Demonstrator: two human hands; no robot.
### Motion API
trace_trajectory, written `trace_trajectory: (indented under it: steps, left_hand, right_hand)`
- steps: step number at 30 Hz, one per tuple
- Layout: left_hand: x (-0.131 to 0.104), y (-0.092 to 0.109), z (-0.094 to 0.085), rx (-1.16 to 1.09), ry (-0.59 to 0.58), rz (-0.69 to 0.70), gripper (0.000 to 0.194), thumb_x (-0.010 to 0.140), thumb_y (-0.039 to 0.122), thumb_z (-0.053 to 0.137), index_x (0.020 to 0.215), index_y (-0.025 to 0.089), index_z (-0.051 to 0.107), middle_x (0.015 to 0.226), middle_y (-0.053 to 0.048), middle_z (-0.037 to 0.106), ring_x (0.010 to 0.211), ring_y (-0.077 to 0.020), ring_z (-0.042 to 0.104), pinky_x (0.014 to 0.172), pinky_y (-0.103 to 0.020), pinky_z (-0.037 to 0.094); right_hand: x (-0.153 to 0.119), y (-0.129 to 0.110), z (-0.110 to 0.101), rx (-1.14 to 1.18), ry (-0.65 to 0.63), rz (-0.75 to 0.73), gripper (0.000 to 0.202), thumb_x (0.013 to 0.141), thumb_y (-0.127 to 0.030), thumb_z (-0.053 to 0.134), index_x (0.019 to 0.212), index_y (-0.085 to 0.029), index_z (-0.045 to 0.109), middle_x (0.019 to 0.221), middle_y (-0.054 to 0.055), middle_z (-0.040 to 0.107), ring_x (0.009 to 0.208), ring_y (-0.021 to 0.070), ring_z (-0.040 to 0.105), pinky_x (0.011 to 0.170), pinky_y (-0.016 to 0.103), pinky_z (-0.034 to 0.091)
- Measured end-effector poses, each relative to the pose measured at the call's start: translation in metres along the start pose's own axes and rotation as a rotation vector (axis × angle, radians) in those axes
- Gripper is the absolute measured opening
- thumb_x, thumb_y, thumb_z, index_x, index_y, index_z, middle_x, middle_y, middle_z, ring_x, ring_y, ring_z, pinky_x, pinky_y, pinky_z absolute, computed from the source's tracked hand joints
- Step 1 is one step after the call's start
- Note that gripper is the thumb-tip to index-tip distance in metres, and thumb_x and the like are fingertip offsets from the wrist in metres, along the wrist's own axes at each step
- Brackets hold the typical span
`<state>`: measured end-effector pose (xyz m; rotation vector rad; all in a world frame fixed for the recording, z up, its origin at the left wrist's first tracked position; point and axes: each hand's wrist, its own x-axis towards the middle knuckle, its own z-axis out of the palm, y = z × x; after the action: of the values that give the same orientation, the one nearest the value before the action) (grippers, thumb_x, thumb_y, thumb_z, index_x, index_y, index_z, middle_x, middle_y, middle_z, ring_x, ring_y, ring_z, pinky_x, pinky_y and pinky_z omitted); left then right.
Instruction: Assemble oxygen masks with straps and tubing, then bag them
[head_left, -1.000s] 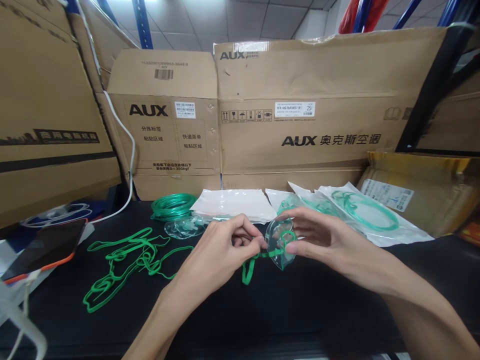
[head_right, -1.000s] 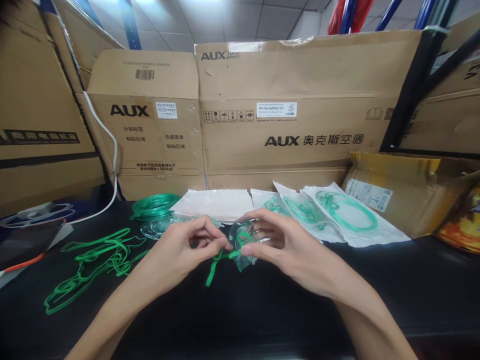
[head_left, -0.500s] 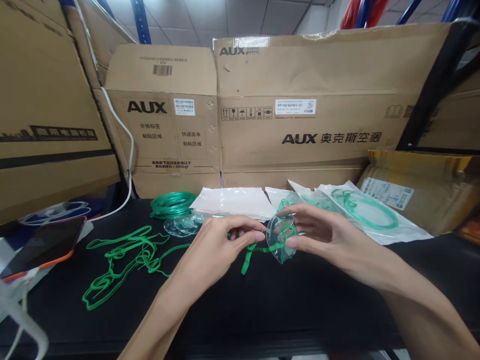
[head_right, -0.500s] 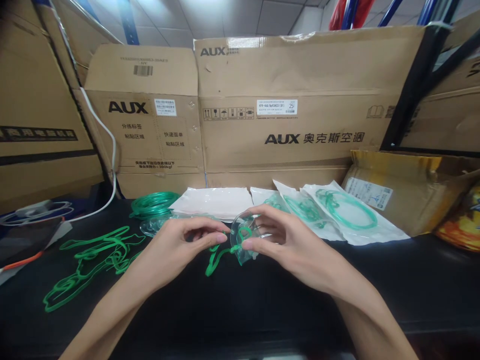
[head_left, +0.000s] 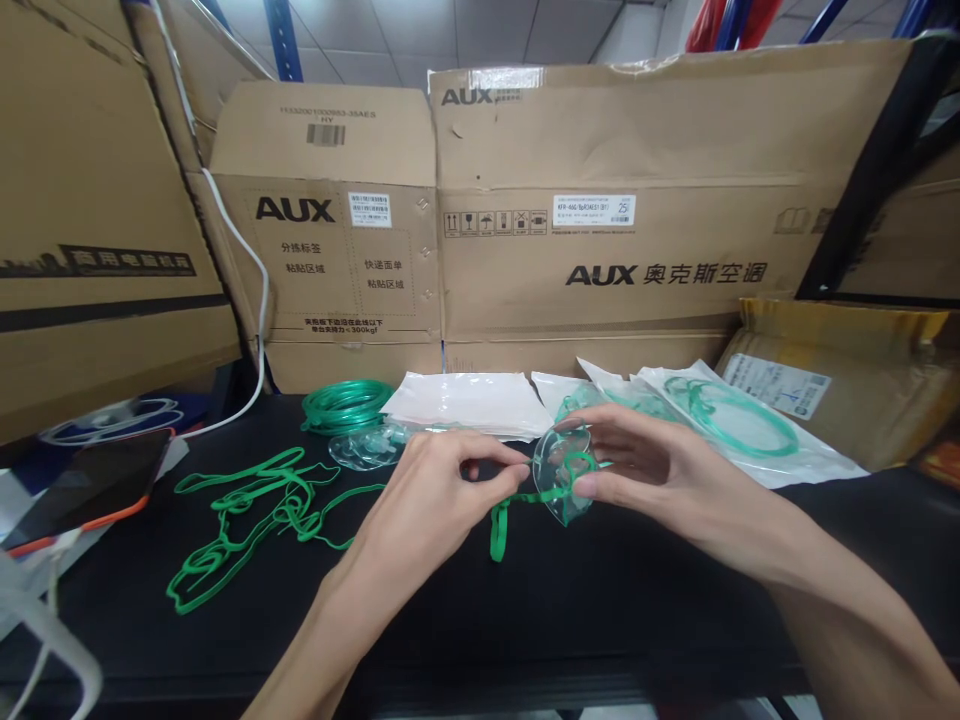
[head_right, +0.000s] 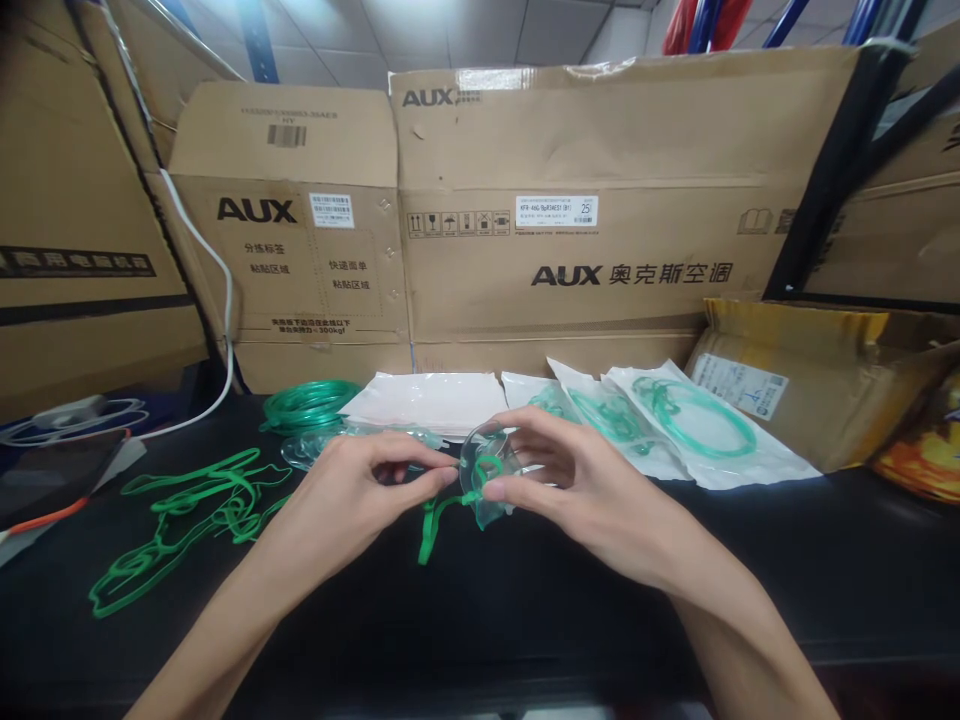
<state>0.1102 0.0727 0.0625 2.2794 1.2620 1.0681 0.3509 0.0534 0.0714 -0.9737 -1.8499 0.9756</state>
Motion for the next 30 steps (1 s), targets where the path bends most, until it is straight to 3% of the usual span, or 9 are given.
trace_trajectory:
  steps: [12,20,25,30]
  left_hand:
    - [-0.002,0.009,0.003,0.098,0.092,0.076,0.017,0.081,0.014,0.073,0.082,0.028,0.083,0.081,0.005,0.078,0.079,-0.0182,0.066,0.078,-0.030,0.045]
    - [-0.002,0.005,0.008,0.146,0.073,0.103,0.015,0.084,0.018,0.074,0.089,0.028,0.085,0.084,0.003,0.078,0.083,-0.0198,0.067,0.080,-0.032,0.046]
    - [-0.005,0.005,0.007,0.196,0.049,0.067,0.015,0.088,0.024,0.072,0.093,0.030,0.085,0.088,0.003,0.078,0.089,-0.0218,0.066,0.083,-0.034,0.046]
    - [-0.003,0.004,0.005,0.166,0.058,0.078,0.023,0.089,0.019,0.070,0.100,0.033,0.084,0.092,0.006,0.080,0.090,-0.0203,0.069,0.083,-0.031,0.047]
  right_hand:
    - [0.002,0.003,0.002,-0.033,0.024,-0.015,0.033,0.087,-0.033,0.080,0.118,-0.032,0.069,0.118,0.000,0.069,0.110,0.0225,0.068,0.096,0.036,0.058]
    - [0.003,0.004,0.008,-0.054,0.011,-0.023,0.035,0.086,-0.034,0.082,0.119,-0.034,0.070,0.120,0.000,0.070,0.111,0.0231,0.068,0.097,0.038,0.056]
    - [0.004,0.003,0.014,-0.195,0.003,-0.057,0.034,0.084,-0.038,0.084,0.116,-0.036,0.073,0.121,-0.003,0.073,0.118,0.0242,0.065,0.104,0.039,0.051]
    - [0.005,0.002,0.017,-0.274,0.033,-0.128,0.032,0.083,-0.037,0.084,0.113,-0.036,0.073,0.117,-0.004,0.075,0.114,0.0245,0.066,0.100,0.038,0.052]
